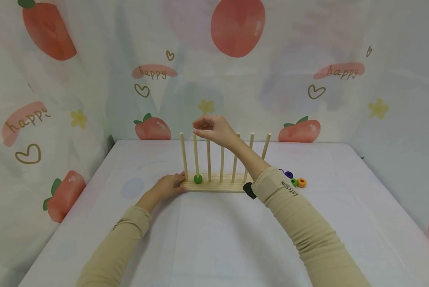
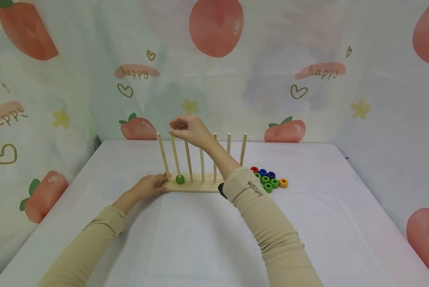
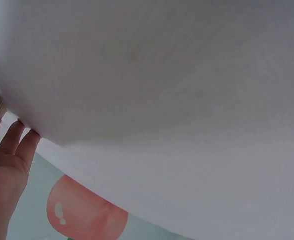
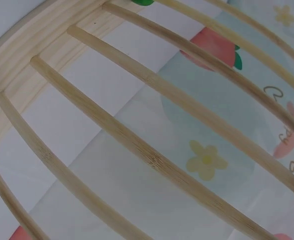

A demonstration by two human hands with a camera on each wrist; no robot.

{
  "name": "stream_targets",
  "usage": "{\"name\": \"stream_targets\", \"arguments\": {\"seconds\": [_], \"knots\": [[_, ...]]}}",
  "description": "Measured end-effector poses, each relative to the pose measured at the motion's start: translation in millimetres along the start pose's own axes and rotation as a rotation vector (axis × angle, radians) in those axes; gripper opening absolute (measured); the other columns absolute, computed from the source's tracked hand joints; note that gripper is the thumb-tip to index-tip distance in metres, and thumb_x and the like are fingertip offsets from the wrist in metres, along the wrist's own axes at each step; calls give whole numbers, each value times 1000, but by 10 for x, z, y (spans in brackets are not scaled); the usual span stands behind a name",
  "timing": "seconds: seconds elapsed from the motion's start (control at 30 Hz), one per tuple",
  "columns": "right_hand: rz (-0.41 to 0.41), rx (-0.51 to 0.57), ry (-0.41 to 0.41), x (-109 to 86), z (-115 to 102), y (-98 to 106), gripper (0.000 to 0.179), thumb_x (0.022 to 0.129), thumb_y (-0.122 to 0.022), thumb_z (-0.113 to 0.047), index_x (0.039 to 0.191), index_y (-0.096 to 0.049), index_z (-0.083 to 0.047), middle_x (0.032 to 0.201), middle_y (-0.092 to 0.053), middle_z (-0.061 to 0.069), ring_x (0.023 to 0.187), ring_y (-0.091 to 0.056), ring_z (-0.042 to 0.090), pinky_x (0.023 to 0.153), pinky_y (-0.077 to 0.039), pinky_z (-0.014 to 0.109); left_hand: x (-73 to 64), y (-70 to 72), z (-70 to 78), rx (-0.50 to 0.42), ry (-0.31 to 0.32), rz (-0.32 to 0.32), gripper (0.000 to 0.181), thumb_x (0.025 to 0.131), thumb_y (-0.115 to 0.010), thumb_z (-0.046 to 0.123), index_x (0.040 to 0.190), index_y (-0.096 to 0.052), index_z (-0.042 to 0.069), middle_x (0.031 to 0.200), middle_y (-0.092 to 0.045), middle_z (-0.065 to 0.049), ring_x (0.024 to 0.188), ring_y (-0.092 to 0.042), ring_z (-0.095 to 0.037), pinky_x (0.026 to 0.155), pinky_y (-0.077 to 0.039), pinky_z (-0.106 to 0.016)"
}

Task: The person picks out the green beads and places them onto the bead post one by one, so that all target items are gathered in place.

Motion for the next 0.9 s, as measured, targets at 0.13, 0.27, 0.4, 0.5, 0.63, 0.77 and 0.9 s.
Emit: {"name": "stream_targets", "arguments": {"seconds": [0.13, 0.27, 0.4, 0.5, 0.63, 0.77, 0.9], "knots": [[2, 6, 7, -7, -3, 3, 26, 89, -63, -8, 112, -63, 6, 111, -64, 24, 102, -63, 29, 93, -51, 34, 5, -9, -7, 2, 1, -1, 56, 90, -62, 34, 134, -51, 2, 143, -43, -16, 127, -46, -41, 104, -38, -54], [8, 4, 19, -20, -2, 16, 28, 89, -64, -8, 113, -62, 6, 110, -64, 23, 102, -62, 28, 93, -51, 33, 10, -11, 6, -3, -9, 2, 55, 90, -63, 32, 133, -51, 1, 143, -43, -16, 127, -46, -42, 105, -37, -53], [19, -3, 19, -26, 6, 36, 28, 88, -65, -7, 114, -62, 5, 111, -65, 21, 103, -62, 28, 94, -50, 33, 22, -4, 30, -6, -17, 5, 54, 89, -63, 31, 132, -52, 0, 142, -43, -17, 126, -46, -42, 105, -37, -53], [21, -5, 27, -17, 1, 36, 29, 88, -65, -8, 114, -62, 5, 111, -65, 20, 104, -62, 28, 94, -50, 33, 27, 4, 32, -1, -3, 4, 55, 89, -63, 32, 133, -52, 1, 142, -44, -17, 126, -47, -42, 105, -37, -52], [19, -1, 35, -12, 2, 22, 29, 88, -64, -7, 115, -61, 5, 112, -65, 21, 105, -62, 28, 94, -50, 32, 20, 7, 22, 5, 16, -7, 56, 89, -64, 32, 134, -51, 1, 142, -43, -17, 127, -46, -42, 104, -37, -53], [30, 12, 28, -27, 6, 28, 29, 88, -64, -6, 115, -61, 5, 113, -64, 21, 107, -61, 31, 95, -49, 33, 17, 10, 28, 18, -1, -1, 55, 89, -64, 31, 132, -52, 0, 142, -43, -17, 126, -47, -42, 103, -39, -53], [49, 33, 38, -59, -26, 41, 31, 87, -65, -4, 116, -60, 6, 115, -63, 22, 110, -60, 32, 98, -48, 32, 5, 4, 13, 24, 3, 0, 55, 89, -63, 31, 132, -51, 0, 142, -43, -17, 125, -47, -42, 103, -39, -53]]}}
Point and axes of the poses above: each hand's wrist, its own x-axis towards the middle knuckle, its own y-axis out of the back of the hand, z = x × y, the point moved 8 cm from there along x, towards the middle knuckle
